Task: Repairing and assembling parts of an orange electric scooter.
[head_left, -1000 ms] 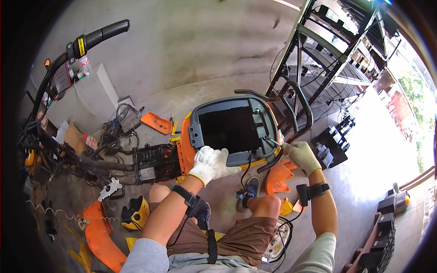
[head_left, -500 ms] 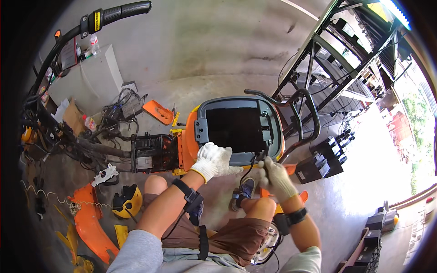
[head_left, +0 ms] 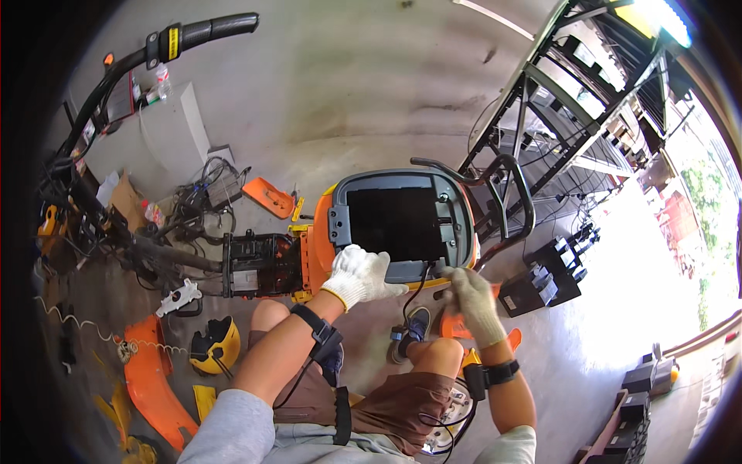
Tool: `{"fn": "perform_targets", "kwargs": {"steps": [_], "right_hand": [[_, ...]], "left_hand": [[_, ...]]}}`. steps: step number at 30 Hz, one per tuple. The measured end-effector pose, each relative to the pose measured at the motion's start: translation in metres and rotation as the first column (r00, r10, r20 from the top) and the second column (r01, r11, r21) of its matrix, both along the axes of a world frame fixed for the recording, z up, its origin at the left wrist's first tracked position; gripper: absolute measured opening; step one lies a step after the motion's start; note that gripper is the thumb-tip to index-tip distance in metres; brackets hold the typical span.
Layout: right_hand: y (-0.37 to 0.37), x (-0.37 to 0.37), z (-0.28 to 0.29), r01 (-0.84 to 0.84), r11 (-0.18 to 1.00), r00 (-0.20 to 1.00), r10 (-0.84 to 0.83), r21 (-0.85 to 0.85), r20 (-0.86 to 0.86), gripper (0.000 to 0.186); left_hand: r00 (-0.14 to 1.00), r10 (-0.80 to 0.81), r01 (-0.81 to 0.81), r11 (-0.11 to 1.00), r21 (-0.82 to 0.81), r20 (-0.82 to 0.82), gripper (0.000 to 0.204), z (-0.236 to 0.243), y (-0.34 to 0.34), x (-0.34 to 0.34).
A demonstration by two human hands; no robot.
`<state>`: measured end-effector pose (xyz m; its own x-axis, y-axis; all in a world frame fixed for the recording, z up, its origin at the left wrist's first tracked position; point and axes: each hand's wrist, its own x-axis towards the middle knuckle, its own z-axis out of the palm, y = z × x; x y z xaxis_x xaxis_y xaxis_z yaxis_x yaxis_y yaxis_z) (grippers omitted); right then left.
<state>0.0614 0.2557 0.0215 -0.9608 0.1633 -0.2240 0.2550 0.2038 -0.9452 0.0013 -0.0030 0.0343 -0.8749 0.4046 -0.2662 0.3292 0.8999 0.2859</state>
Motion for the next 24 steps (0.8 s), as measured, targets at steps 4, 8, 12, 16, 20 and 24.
{"fn": "perform_targets", "kwargs": {"steps": [4, 8, 12, 16, 20, 24], "right_hand": [[0.064, -0.019, -0.009, 0.021, 0.965, 1.0, -0.017, 0.26, -0.016, 0.043], [0.088, -0.037, -0.005, -0.015, 0.878, 0.999, 0.027, 0.478, -0.018, 0.052], [0.088, -0.046, 0.021, -0.113, 0.86, 0.993, 0.089, 0.497, 0.073, 0.05], [0.084, -0.048, 0.034, -0.237, 0.685, 0.945, 0.328, 0.689, -0.002, 0.041], [0.084, -0.047, 0.036, -0.246, 0.743, 0.964, 0.254, 0.622, 0.077, 0.046], [0.048, -0.029, 0.019, -0.375, 0.725, 0.909, 0.409, 0.579, 0.077, 0.046]], "left_hand": [[1.0, 0.006, -0.006, 1.0, 0.025, 0.008, 0.078, 0.002, -0.002, 0.0], [1.0, 0.021, -0.021, 0.999, 0.045, -0.002, 0.076, 0.002, -0.002, 0.002], [1.0, 0.022, -0.022, 0.999, 0.042, 0.006, 0.075, 0.002, -0.001, 0.003], [1.0, 0.01, -0.01, 1.0, 0.028, -0.008, 0.079, -0.001, -0.002, 0.0], [1.0, 0.012, -0.011, 0.999, 0.051, -0.028, 0.077, -0.004, -0.002, -0.001], [0.999, 0.007, -0.005, 0.999, 0.05, -0.033, 0.076, -0.007, -0.002, -0.001]]}}
